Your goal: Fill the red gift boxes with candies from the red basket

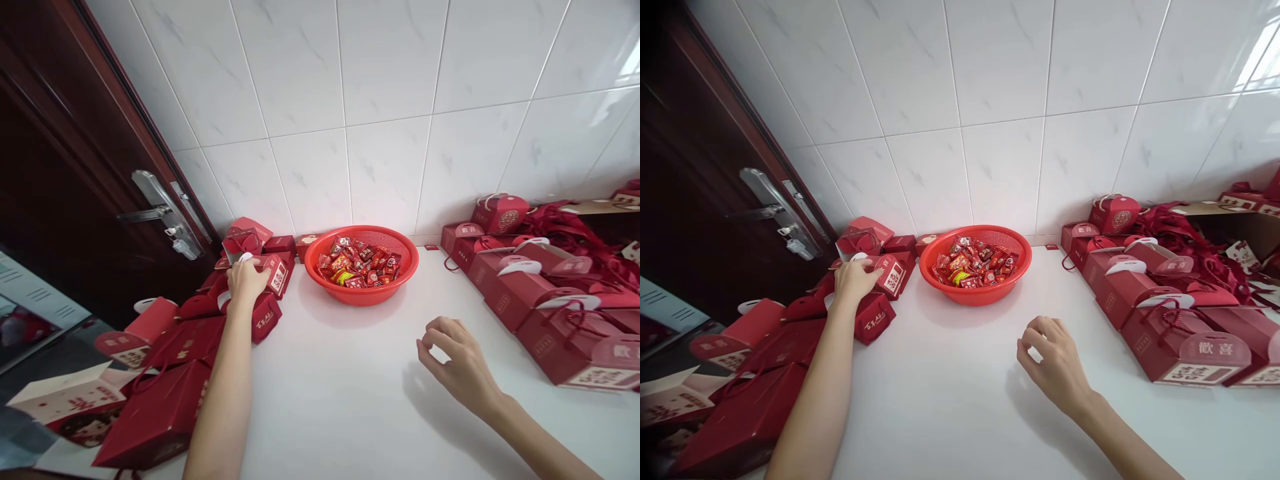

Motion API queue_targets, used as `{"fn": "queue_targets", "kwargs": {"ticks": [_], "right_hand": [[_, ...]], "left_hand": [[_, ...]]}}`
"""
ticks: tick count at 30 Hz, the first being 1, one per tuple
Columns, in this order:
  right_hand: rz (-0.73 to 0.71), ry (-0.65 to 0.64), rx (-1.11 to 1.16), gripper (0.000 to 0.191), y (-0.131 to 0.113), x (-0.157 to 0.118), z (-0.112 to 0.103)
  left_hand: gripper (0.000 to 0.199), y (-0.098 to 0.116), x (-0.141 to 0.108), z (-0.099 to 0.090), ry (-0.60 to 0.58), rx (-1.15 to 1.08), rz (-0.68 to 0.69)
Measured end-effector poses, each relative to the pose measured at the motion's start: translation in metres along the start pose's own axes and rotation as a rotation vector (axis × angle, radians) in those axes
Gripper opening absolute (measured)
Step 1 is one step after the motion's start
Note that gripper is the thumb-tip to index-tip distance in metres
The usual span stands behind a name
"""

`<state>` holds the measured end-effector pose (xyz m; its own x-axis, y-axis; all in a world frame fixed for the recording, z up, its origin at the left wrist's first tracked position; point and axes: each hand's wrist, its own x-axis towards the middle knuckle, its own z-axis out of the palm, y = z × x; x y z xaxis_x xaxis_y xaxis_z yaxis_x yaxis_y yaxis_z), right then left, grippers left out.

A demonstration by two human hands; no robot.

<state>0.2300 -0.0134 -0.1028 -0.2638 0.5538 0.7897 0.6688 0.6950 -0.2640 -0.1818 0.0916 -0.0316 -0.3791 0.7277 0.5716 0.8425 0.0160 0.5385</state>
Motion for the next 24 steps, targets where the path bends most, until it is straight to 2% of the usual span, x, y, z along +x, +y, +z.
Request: {"fn": "queue_targets", "kwargs": {"ticks": [2,4,7,9,13,15,18,21,22,24], "right_hand": [[0.025,-0.039,0.031,0.021,0.001,-0.004,0.002],[0.049,-0.066,0.052,0.022,0.002,-0.005,0.003],[0.106,-0.081,0.076,0.023,0.003,-0.004,0.002],[0.166,-0.083,0.106,0.023,0.004,-0.001,-0.001],[0.304,-0.062,0.251,0.023,0.006,0.011,-0.008],[0.386,-0.011,0.335,0.022,0.006,0.019,-0.014],[0.503,0.113,0.450,0.019,0.004,0.028,-0.027],[0.502,0.207,0.517,0.018,0.001,0.037,-0.043],[0.472,0.187,0.516,0.019,0.001,0.040,-0.048],[0.389,0.035,0.494,0.021,0.000,0.046,-0.055]], "left_hand": [[0.013,-0.003,0.001,0.003,0.007,-0.041,0.019],[0.010,0.004,0.002,0.000,0.055,-0.108,0.095],[0.012,0.029,0.001,-0.015,0.166,-0.232,0.187],[0.016,0.054,-0.007,-0.029,0.174,-0.374,0.231],[0.011,0.110,-0.039,-0.053,-0.045,-0.641,0.433],[0.011,0.136,-0.060,-0.057,-0.235,-0.727,0.518],[0.011,0.164,-0.090,-0.047,-0.442,-0.791,0.646],[0.015,0.176,-0.112,-0.027,-0.602,-0.795,0.767],[0.016,0.177,-0.117,-0.021,-0.636,-0.784,0.804],[0.019,0.176,-0.126,-0.010,-0.650,-0.724,0.891]]}}
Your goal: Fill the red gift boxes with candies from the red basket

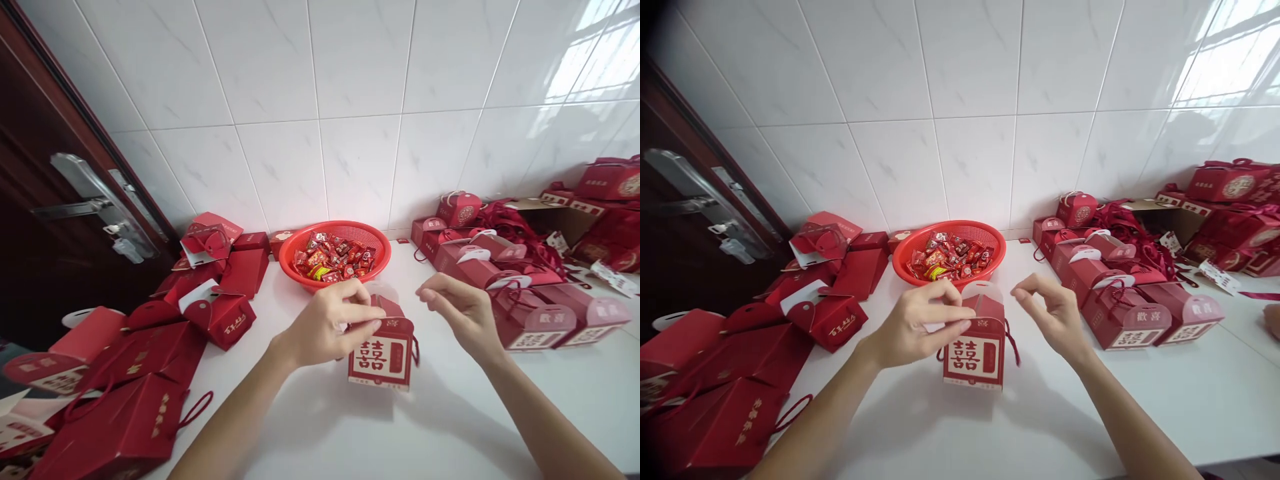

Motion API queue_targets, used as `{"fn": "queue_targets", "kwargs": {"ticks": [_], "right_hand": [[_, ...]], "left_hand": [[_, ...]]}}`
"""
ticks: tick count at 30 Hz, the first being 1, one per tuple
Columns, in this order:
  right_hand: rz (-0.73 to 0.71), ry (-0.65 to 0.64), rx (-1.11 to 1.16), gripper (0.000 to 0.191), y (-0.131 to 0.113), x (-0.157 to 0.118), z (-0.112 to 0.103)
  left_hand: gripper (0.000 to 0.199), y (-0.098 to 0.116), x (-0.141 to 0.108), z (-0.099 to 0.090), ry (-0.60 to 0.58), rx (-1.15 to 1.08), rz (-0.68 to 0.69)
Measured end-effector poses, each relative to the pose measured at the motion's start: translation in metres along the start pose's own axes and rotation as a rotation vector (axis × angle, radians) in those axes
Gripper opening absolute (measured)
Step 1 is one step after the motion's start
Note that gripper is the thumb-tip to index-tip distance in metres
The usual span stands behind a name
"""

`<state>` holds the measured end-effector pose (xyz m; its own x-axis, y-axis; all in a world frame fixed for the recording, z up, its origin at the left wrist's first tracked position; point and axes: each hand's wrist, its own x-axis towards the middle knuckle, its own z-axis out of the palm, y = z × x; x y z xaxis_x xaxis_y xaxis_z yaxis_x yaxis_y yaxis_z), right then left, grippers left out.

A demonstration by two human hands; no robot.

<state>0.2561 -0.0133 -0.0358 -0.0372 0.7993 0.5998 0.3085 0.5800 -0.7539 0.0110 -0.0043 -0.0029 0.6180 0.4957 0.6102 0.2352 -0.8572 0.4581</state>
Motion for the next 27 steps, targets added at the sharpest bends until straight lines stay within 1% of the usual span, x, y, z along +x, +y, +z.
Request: {"fn": "queue_targets", "kwargs": {"ticks": [2,4,5,7,9,11,13,15,18,20,22,25,27], "right_hand": [[-0.042,-0.222,-0.066,0.024,-0.003,0.006,-0.001],[-0.085,-0.398,-0.120,0.027,-0.002,0.012,0.003],[-0.110,-0.454,-0.148,0.027,0.000,0.014,0.006],[-0.148,-0.525,-0.225,0.027,0.004,0.017,0.014],[-0.157,-0.581,-0.302,0.024,0.008,0.016,0.020],[-0.158,-0.637,-0.340,0.022,0.012,0.013,0.026],[-0.178,-0.679,-0.351,0.018,0.015,0.009,0.031],[-0.215,-0.712,-0.366,0.016,0.017,0.006,0.034],[-0.268,-0.765,-0.413,0.015,0.018,0.003,0.037],[-0.289,-0.778,-0.464,0.017,0.018,0.002,0.037],[-0.297,-0.776,-0.522,0.024,0.017,0.001,0.037],[-0.298,-0.774,-0.580,0.049,0.015,0.000,0.037],[-0.296,-0.787,-0.600,0.058,0.013,0.000,0.037]], "left_hand": [[0.023,-0.003,-0.003,0.008,-0.061,0.112,0.050],[0.027,-0.003,-0.005,0.012,-0.149,0.225,0.063],[0.028,-0.003,-0.006,0.012,-0.199,0.263,0.047],[0.028,-0.001,-0.006,0.011,-0.306,0.294,-0.012],[0.021,0.001,-0.005,0.009,-0.394,0.259,-0.084],[0.019,0.001,-0.004,0.007,-0.446,0.165,-0.152],[0.029,0.001,-0.002,0.007,-0.467,0.060,-0.205],[0.037,0.000,0.000,0.006,-0.474,0.011,-0.234],[0.032,-0.002,0.003,0.005,-0.480,0.077,-0.257],[0.030,-0.004,0.004,0.002,-0.473,0.138,-0.269],[0.031,-0.007,0.005,0.000,-0.448,0.176,-0.277],[0.033,-0.012,0.006,-0.002,-0.394,0.205,-0.268],[0.034,-0.016,0.007,-0.003,-0.382,0.214,-0.254]]}}
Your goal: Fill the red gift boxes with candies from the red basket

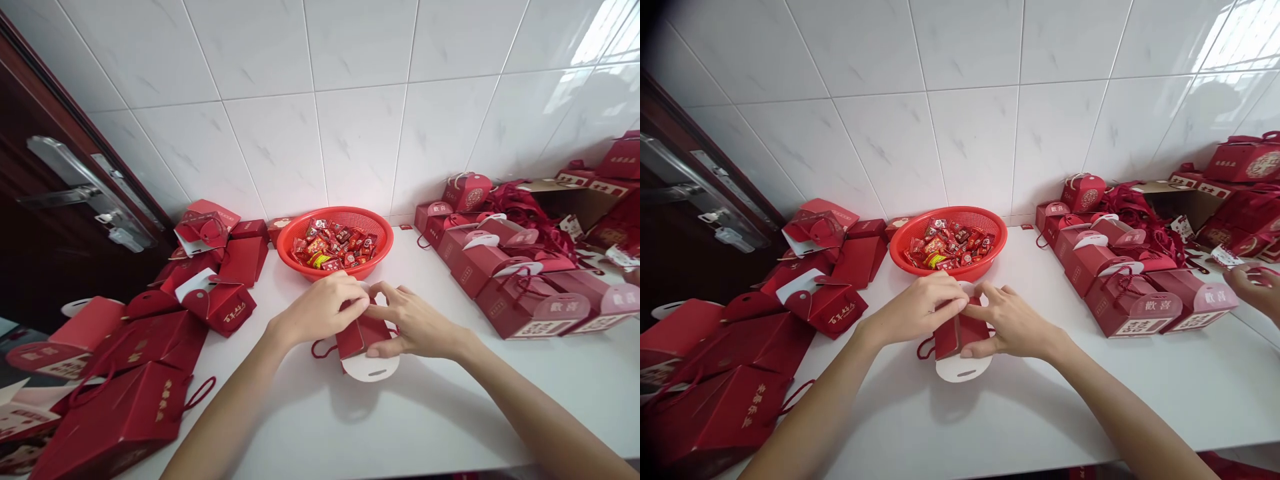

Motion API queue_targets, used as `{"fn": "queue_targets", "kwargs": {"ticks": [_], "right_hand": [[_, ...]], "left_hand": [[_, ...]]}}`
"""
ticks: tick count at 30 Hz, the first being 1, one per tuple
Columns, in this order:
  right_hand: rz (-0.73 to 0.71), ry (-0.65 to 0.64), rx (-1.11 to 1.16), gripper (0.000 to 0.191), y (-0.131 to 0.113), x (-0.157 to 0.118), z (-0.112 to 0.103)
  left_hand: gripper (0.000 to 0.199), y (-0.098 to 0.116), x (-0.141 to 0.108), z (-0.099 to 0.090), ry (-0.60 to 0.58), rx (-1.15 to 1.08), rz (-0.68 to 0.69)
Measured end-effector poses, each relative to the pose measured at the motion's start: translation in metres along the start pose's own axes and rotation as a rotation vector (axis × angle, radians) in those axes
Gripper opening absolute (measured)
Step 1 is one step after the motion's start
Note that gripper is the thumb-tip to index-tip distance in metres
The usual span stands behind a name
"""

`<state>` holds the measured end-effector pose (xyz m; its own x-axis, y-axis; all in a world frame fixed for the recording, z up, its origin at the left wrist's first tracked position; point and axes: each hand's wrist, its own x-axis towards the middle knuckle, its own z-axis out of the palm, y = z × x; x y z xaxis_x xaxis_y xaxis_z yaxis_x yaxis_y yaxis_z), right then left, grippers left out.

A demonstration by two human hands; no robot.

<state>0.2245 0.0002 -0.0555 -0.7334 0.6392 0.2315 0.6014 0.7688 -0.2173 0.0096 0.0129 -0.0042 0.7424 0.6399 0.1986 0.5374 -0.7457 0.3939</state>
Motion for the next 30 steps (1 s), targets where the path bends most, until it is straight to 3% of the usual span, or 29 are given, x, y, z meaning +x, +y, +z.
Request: {"fn": "queue_targets", "kwargs": {"ticks": [7,14,20,26,29,30], "right_hand": [[0.009,-0.056,-0.074,0.057,-0.009,0.003,-0.005],[0.047,-0.033,-0.177,0.076,-0.013,0.001,-0.005],[0.109,-0.046,-0.235,0.080,-0.024,0.001,-0.011],[0.236,0.057,-0.393,0.078,-0.031,-0.005,-0.008],[0.279,0.102,-0.445,0.085,-0.032,-0.009,-0.003],[0.284,0.112,-0.448,0.089,-0.031,-0.011,-0.002]], "left_hand": [[0.031,-0.009,-0.001,-0.002,-0.051,-0.036,-0.050],[0.020,-0.015,-0.012,-0.023,-0.100,-0.071,-0.176],[0.049,-0.019,-0.021,-0.027,-0.207,-0.067,-0.249],[0.044,0.001,-0.021,-0.012,-0.241,0.081,-0.368],[0.032,0.018,-0.022,-0.012,-0.286,0.058,-0.430],[0.037,0.022,-0.023,-0.012,-0.285,0.036,-0.439]]}}
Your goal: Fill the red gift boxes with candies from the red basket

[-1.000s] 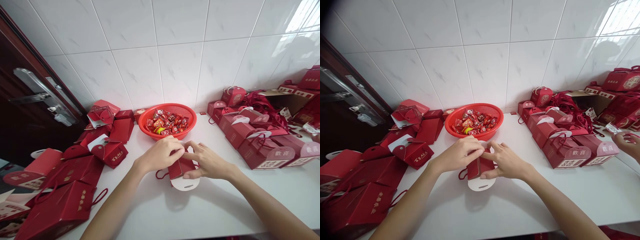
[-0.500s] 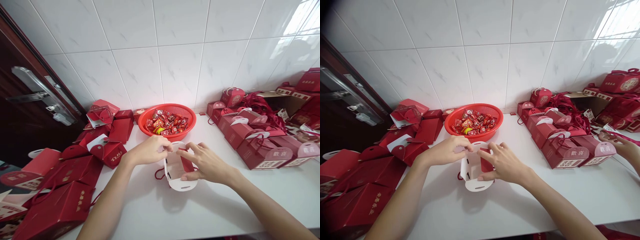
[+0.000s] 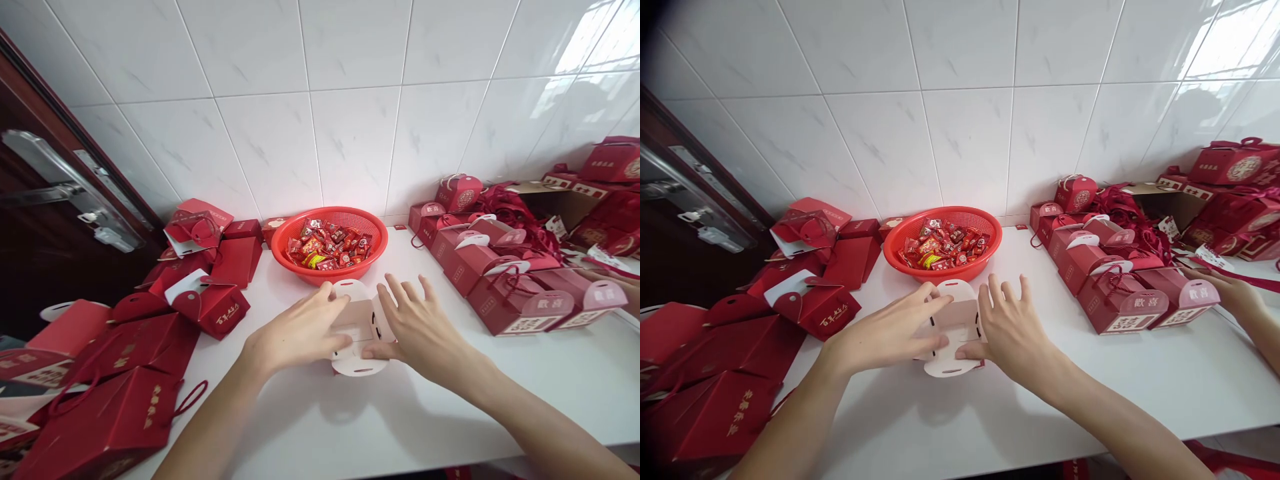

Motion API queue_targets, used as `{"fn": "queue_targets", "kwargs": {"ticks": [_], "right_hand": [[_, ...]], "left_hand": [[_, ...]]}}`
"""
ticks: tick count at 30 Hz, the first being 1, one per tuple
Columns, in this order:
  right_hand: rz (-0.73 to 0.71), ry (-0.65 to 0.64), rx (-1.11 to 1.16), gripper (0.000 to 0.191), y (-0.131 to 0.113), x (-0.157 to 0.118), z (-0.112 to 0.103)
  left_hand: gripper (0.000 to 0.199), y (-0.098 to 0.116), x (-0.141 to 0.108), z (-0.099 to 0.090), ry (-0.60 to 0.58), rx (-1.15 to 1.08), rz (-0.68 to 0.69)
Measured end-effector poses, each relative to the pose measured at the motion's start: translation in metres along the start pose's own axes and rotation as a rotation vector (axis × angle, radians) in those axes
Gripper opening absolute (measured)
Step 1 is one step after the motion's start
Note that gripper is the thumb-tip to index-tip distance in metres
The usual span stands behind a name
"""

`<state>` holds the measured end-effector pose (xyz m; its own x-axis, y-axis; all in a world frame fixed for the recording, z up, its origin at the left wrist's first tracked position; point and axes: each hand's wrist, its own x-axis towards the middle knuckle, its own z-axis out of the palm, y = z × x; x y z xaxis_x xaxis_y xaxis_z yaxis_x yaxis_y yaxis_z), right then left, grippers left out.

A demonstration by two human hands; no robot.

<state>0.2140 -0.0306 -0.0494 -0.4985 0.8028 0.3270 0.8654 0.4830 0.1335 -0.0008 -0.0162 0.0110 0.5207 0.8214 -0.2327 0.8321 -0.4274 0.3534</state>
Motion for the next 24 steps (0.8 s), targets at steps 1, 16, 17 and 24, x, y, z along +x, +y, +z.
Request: {"fn": "queue_targets", "kwargs": {"ticks": [1,16,17,24], "right_hand": [[0.005,0.002,0.001,0.092,0.001,-0.001,0.001],[-0.024,-0.281,0.246,0.116,0.027,0.006,0.023],[-0.016,-0.281,0.249,0.116,0.028,0.011,0.026],[0.053,-0.272,0.248,0.093,0.031,0.034,0.036]], "left_hand": [[0.047,0.003,-0.003,0.000,-0.003,-0.023,0.001],[0.072,0.003,0.006,0.009,-0.021,0.028,-0.031],[0.069,0.004,0.007,0.010,-0.003,0.039,-0.061],[0.066,0.003,0.017,0.017,0.125,0.100,-0.248]]}}
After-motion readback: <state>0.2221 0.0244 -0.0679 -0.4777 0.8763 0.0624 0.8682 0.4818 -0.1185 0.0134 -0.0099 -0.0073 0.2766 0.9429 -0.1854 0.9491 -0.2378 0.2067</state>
